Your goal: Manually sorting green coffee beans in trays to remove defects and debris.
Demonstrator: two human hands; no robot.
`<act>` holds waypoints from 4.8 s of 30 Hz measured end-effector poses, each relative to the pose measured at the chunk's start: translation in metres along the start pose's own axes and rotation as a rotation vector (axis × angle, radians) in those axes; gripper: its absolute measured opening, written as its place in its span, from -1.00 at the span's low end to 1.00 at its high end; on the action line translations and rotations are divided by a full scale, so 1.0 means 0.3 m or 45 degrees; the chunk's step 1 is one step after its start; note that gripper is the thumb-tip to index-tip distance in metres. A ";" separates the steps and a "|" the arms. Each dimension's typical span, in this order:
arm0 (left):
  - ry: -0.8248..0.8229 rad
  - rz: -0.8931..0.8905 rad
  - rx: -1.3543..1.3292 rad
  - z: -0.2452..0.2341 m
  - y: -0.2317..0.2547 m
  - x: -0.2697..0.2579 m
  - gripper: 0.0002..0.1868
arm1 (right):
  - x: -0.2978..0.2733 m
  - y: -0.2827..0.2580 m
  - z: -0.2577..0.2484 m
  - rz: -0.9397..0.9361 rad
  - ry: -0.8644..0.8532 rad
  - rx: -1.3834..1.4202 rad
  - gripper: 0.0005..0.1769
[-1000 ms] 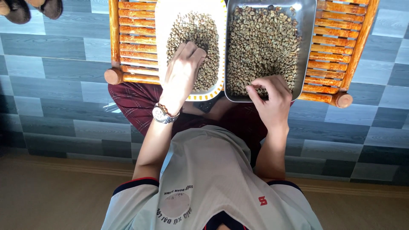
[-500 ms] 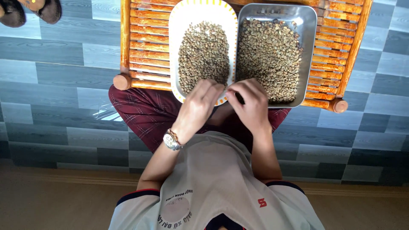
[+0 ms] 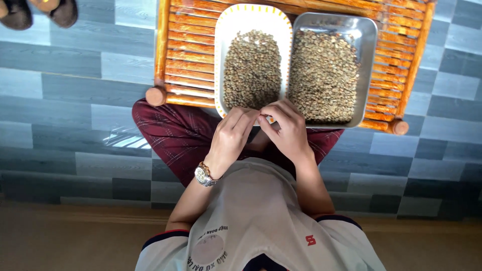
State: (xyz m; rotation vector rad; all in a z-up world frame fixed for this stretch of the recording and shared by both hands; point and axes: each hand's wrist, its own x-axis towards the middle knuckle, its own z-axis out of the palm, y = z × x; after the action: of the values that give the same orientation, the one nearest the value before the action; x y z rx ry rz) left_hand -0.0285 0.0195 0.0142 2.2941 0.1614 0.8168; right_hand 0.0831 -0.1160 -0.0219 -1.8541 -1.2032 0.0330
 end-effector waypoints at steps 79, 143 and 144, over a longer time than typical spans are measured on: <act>-0.326 -0.125 0.413 0.109 -0.224 0.168 -0.83 | -0.100 0.016 -0.248 0.321 0.121 -0.325 -0.88; -0.486 -0.198 0.590 -0.024 -0.127 0.013 -0.80 | 0.001 0.142 -0.225 -0.005 -0.014 -0.180 -0.91; -0.492 -0.183 0.707 -0.032 -0.123 0.024 -0.76 | 0.026 0.137 -0.208 -0.088 -0.068 -0.214 -0.88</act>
State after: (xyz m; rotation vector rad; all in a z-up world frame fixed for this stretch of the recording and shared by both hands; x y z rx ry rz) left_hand -0.0247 0.0553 -0.0005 2.8669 0.4129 0.2558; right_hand 0.1453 -0.1564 -0.0095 -1.9652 -1.3411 -0.0590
